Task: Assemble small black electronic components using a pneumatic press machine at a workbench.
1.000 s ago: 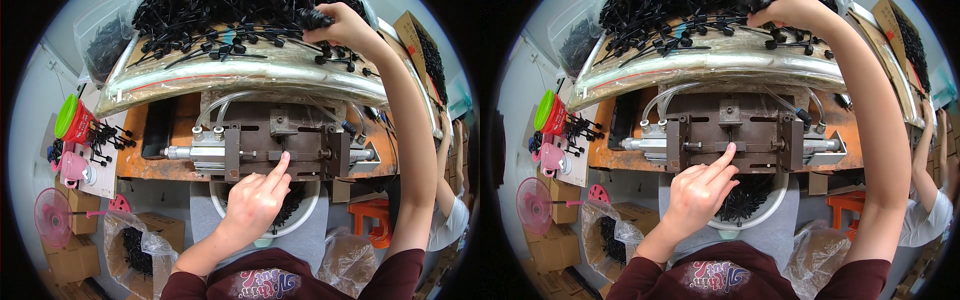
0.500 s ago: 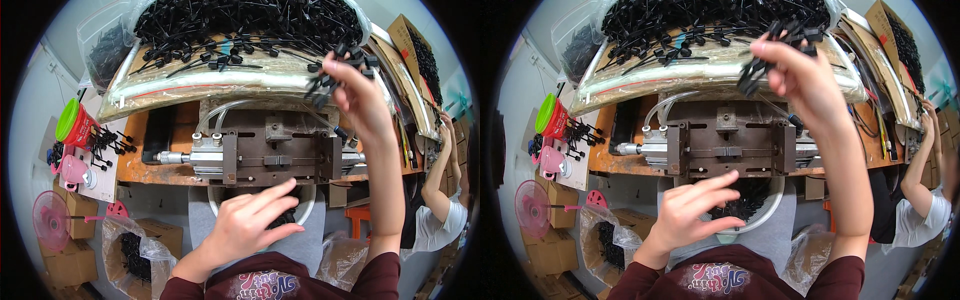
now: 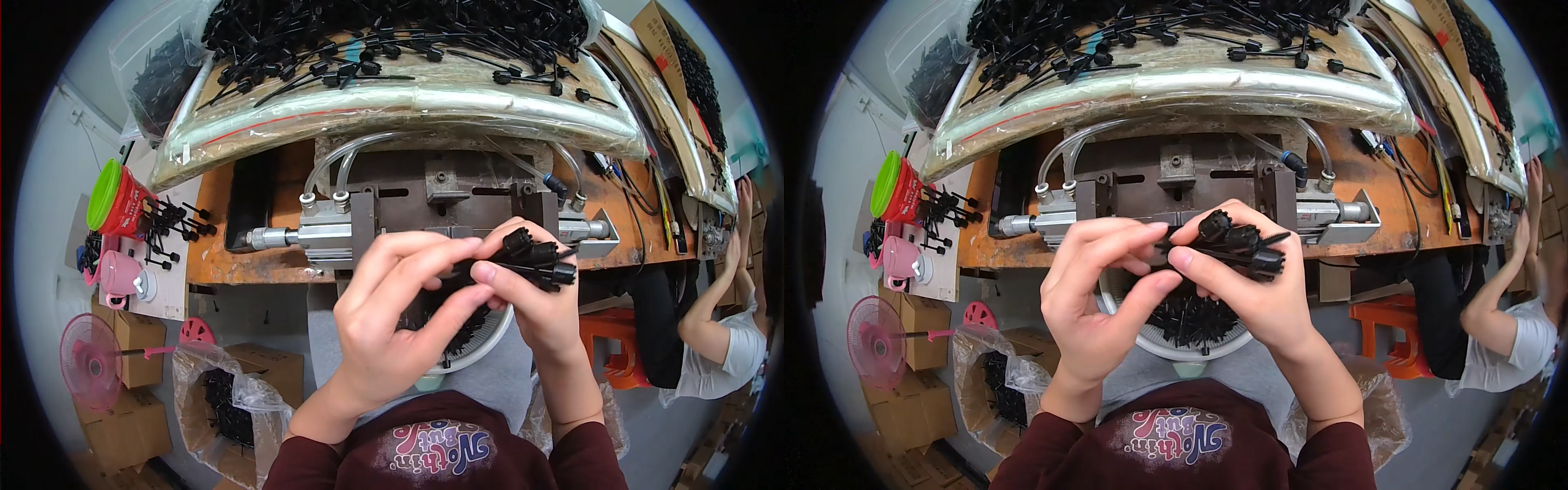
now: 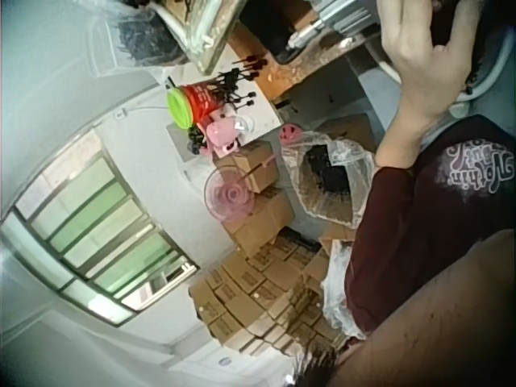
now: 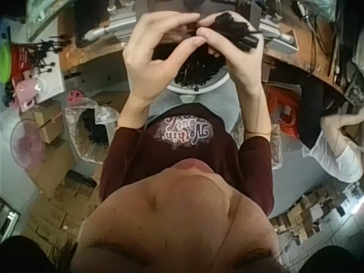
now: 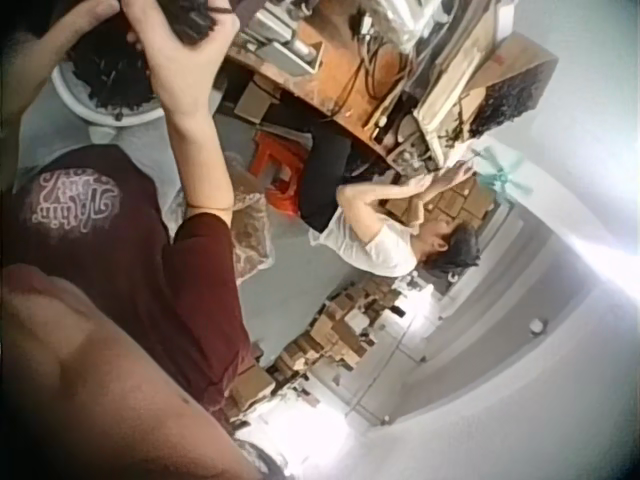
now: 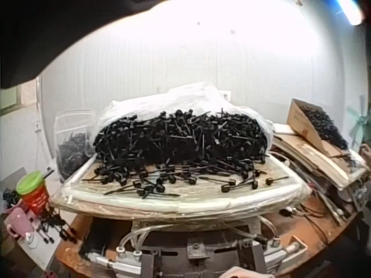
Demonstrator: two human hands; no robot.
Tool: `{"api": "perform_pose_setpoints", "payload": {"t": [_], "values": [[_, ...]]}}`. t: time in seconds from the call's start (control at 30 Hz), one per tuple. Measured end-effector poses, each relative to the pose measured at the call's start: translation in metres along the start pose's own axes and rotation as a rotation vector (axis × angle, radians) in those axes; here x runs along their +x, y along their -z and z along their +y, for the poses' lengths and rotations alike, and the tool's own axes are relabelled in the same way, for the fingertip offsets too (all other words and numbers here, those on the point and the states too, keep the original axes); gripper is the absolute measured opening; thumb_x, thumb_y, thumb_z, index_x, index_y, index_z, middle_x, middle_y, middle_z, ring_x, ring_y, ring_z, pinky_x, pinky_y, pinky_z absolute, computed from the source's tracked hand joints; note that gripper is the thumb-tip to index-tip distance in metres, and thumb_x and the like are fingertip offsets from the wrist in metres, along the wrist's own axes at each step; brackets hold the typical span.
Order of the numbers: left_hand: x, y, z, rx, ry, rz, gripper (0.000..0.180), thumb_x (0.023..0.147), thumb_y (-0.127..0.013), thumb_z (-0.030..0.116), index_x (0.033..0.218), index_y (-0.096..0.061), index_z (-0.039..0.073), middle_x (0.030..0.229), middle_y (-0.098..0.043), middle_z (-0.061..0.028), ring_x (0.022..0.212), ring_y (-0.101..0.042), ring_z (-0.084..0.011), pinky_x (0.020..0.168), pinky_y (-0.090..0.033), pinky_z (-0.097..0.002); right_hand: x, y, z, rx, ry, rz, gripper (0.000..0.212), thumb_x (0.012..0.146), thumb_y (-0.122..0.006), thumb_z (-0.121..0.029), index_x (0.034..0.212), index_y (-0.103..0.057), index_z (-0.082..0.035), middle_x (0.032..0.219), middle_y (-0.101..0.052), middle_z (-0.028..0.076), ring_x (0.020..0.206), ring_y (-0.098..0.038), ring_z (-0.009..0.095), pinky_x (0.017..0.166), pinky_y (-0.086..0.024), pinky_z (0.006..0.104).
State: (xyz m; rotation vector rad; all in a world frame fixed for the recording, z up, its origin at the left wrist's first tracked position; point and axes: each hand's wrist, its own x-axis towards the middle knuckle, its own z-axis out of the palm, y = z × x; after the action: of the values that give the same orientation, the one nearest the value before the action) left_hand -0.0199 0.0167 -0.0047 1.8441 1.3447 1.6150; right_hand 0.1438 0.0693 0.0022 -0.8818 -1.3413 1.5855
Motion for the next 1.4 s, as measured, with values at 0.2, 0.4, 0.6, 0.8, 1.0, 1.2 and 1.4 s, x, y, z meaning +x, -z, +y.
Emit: {"api": "perform_pose_setpoints", "payload": {"t": [0.2, 0.4, 0.6, 0.8, 1.0, 1.2, 1.4], "values": [[-0.011, 0.003, -0.009, -0.446, 0.386, -0.177, 0.036, 0.087, -0.064, -0.003, 0.123, -0.06, -0.005, 0.12, -0.065, -0.0176, 0.106, -0.065, -0.0223, 0.092, -0.053, -0.0323, -0.002, 0.011, 0.008, 0.334, -0.137, 0.002, 0.014, 0.081, -0.072, -0.008, 0.091, -0.064, -0.002, 0.083, -0.061, 0.002, 0.062, -0.05, 0.004, 0.054, -0.039, 0.0182], [-0.011, 0.003, -0.01, -0.374, 0.383, -0.244, 0.038, 0.078, -0.07, -0.009, 0.115, -0.066, -0.004, 0.112, -0.067, -0.0154, 0.101, -0.066, -0.0194, 0.081, -0.057, -0.0284, -0.004, 0.01, 0.013, 0.344, -0.114, -0.038, 0.015, 0.081, -0.064, -0.007, 0.092, -0.056, 0.0, 0.094, -0.055, 0.01, 0.057, -0.042, 0.003, 0.05, -0.036, 0.0152], [-0.015, -0.002, -0.014, -0.11, 0.196, -0.181, 0.036, 0.076, -0.07, -0.007, 0.112, -0.069, -0.001, 0.11, -0.068, -0.0165, 0.099, -0.066, -0.0206, 0.078, -0.055, -0.0281, -0.008, 0.012, 0.012, 0.436, -0.214, 0.034, 0.015, 0.079, -0.073, -0.006, 0.093, -0.067, -0.002, 0.087, -0.064, 0.002, 0.063, -0.051, 0.004, 0.054, -0.039, 0.0173], [-0.008, 0.004, -0.002, 0.065, -0.135, -0.053, 0.033, 0.07, -0.081, 0.004, 0.102, -0.071, 0.001, 0.096, -0.071, -0.0117, 0.083, -0.066, -0.0189, 0.071, -0.052, -0.0275, -0.005, 0.009, 0.026, -0.477, 0.451, 0.144, 0.014, 0.076, -0.076, 0.001, 0.088, -0.069, -0.001, 0.085, -0.066, 0.006, 0.073, -0.062, 0.014, 0.064, -0.048, 0.0245], [-0.016, -0.011, 0.009, -0.041, 0.016, -0.13, 0.044, 0.058, -0.093, 0.013, 0.091, -0.068, 0.001, 0.083, -0.067, -0.0081, 0.075, -0.066, -0.0164, 0.063, -0.053, -0.0264, -0.008, -0.004, 0.032, -0.899, 0.824, 0.307, 0.031, 0.068, -0.074, -0.005, 0.098, -0.07, -0.002, 0.085, -0.061, 0.009, 0.073, -0.063, 0.02, 0.06, -0.052, 0.0293], [-0.03, -0.01, 0.007, -0.468, 0.29, -0.117, 0.053, 0.06, -0.09, -0.001, 0.102, -0.059, -0.004, 0.101, -0.064, -0.0146, 0.09, -0.069, -0.0208, 0.077, -0.059, -0.0299, -0.007, -0.005, 0.043, -0.938, 0.894, 0.322, 0.03, 0.07, -0.074, -0.011, 0.098, -0.069, -0.001, 0.084, -0.061, 0.01, 0.073, -0.063, 0.023, 0.06, -0.053, 0.0321], [-0.029, 0.002, 0.004, -0.562, 0.437, -0.096, 0.043, 0.063, -0.081, -0.014, 0.101, -0.061, -0.007, 0.099, -0.064, -0.0152, 0.087, -0.07, -0.022, 0.075, -0.06, -0.0291, -0.008, -0.001, 0.038, -0.811, 0.799, 0.289, 0.04, 0.059, -0.065, 0.016, 0.096, -0.07, -0.001, 0.089, -0.067, 0.011, 0.077, -0.065, 0.022, 0.066, -0.054, 0.0309]]}}
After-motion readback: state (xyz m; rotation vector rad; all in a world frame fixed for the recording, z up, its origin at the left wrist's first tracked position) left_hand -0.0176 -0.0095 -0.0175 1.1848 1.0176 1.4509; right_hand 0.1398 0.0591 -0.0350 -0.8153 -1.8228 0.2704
